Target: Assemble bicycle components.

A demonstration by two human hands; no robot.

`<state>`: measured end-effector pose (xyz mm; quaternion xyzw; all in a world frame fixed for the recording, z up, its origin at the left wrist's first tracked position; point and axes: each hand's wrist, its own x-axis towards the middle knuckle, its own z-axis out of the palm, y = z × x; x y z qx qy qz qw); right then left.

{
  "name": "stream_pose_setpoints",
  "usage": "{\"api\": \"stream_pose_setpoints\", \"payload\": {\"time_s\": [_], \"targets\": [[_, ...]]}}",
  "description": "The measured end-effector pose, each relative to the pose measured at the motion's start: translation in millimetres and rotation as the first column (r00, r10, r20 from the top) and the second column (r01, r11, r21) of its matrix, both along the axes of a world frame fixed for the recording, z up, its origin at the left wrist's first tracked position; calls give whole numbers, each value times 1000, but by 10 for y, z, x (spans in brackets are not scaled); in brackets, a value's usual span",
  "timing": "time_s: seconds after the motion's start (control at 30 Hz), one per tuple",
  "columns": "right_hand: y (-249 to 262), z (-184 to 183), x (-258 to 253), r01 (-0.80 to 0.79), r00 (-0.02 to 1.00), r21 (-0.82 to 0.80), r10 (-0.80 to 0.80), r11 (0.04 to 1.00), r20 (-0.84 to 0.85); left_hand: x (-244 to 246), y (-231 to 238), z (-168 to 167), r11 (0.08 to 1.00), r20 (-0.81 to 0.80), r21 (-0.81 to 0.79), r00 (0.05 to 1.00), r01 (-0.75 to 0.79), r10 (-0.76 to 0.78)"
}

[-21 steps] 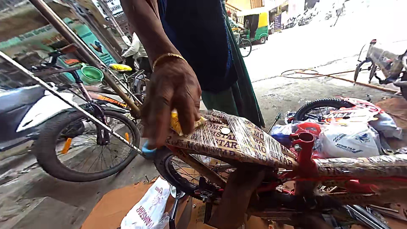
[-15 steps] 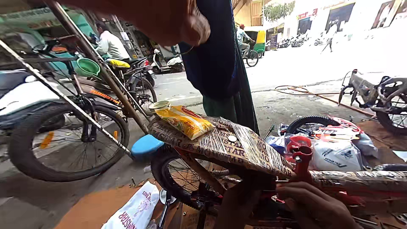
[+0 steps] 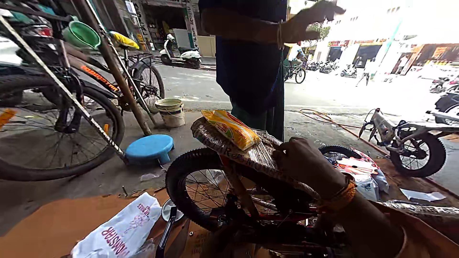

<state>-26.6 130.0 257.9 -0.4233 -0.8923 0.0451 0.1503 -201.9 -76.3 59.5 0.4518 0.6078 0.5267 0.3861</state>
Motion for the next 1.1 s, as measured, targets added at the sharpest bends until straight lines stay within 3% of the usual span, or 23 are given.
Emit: {"api": "stream_pose_setpoints", "payload": {"time_s": [0.23,0.5,0.7,0.8,0.93,1.1], "targets": [[-111,94,-71,53,983,-24,-48,998,179,-333,-206,-227,999,65,4,996,-53,52],[-14,301,-175,64,944,-114,-23,991,329,-464,-343,-194,995,103,51,991,-86,80],[-50,185,-103,85,982,-29,-79,996,169,-648,-447,-305,996,130,33,988,-84,79],[-67,127,-42,38,997,-11,-38,999,-71,-670,-456,-349,996,121,35,990,-84,79],[-9,97,-79,-66,933,-69,37,995,-357,-590,-397,-302,996,141,34,987,-76,71],[-36,312,-370,-159,866,-24,128,987,-484,-552,-328,-291,997,124,40,991,-62,57]]}}
